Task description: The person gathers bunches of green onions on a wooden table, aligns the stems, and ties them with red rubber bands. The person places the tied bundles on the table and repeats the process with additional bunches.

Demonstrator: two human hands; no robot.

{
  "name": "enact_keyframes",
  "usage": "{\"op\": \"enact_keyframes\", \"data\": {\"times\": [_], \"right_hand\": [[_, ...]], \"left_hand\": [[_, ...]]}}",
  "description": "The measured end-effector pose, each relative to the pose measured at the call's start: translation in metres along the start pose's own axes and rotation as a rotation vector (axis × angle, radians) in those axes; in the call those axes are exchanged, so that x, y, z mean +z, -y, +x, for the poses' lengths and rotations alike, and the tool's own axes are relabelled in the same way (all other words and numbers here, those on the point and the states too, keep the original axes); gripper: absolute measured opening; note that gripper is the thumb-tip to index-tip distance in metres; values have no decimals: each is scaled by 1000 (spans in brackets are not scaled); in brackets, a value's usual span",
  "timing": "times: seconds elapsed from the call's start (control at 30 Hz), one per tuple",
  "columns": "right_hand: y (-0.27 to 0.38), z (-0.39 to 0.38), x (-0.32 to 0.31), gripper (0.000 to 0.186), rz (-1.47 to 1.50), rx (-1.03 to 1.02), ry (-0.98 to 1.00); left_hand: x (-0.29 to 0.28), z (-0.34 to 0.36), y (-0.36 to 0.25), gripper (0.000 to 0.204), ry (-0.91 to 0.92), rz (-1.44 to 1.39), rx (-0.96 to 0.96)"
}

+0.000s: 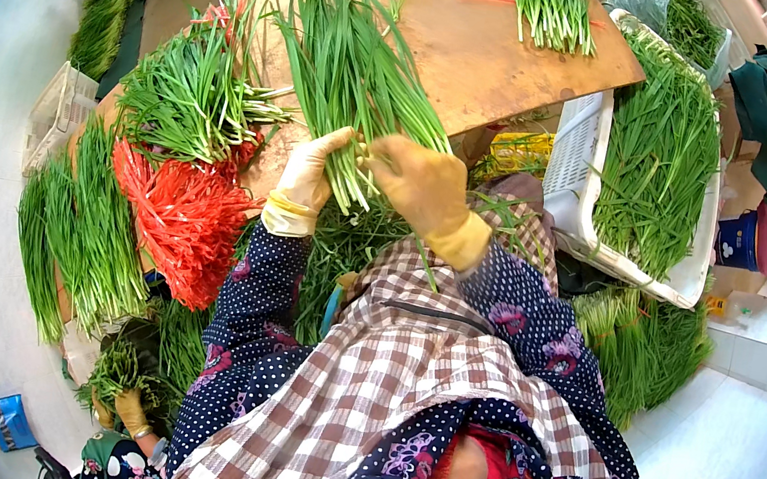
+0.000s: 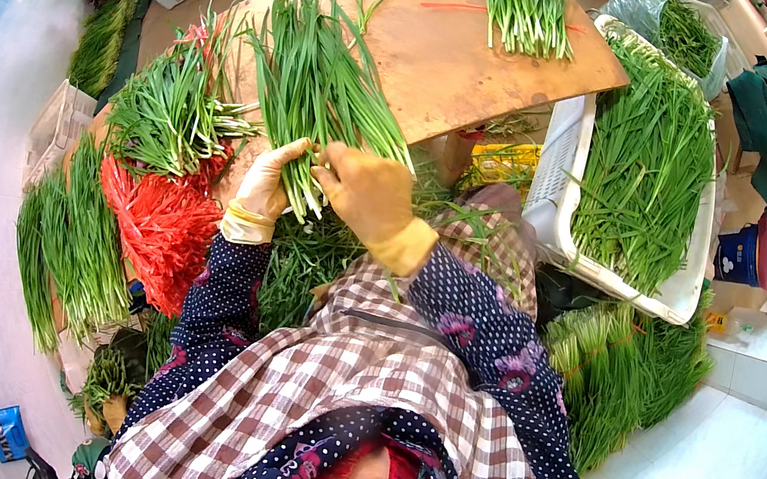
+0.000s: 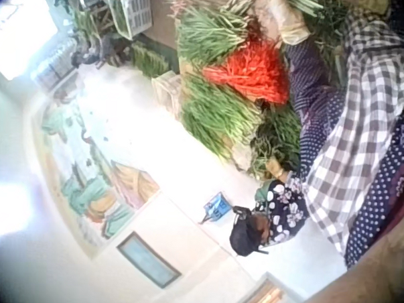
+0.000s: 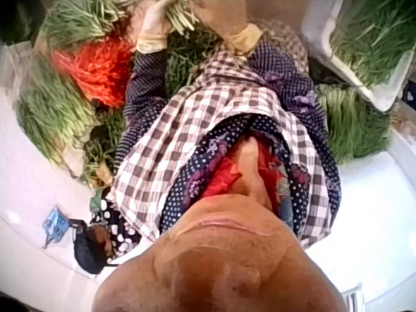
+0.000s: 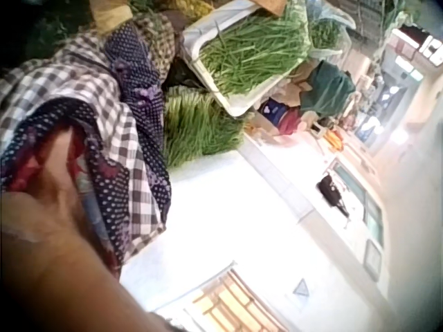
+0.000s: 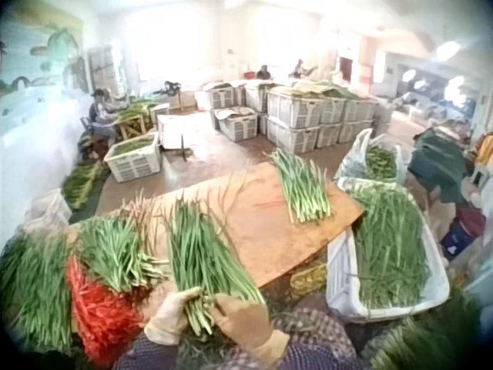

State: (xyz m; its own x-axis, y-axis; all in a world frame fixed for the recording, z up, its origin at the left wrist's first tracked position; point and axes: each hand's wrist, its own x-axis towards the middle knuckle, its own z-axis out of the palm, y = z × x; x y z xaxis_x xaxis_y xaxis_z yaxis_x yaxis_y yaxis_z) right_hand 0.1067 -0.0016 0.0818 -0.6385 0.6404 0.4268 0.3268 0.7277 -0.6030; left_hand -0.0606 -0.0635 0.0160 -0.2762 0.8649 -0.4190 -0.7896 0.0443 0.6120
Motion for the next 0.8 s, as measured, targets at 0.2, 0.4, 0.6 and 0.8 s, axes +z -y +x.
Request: {"op": "enact_keyframes", "data": {"times": [0.2,0.4,0.6,0.8], "right_hand": [[-10,14,36,21,-129,29,140],[-21,11,35,13,377,192,32],[-21,12,43,11,714,179,150],[-19,12,38,13,1093,162,323]], "left_hand": [[-4,11,2,16,-99,69,61],[-6,4,-8,14,4,14,-79],[9,5,-10,19,20,-36,-46],[-10,21,-7,13,45,85,-109]]}}
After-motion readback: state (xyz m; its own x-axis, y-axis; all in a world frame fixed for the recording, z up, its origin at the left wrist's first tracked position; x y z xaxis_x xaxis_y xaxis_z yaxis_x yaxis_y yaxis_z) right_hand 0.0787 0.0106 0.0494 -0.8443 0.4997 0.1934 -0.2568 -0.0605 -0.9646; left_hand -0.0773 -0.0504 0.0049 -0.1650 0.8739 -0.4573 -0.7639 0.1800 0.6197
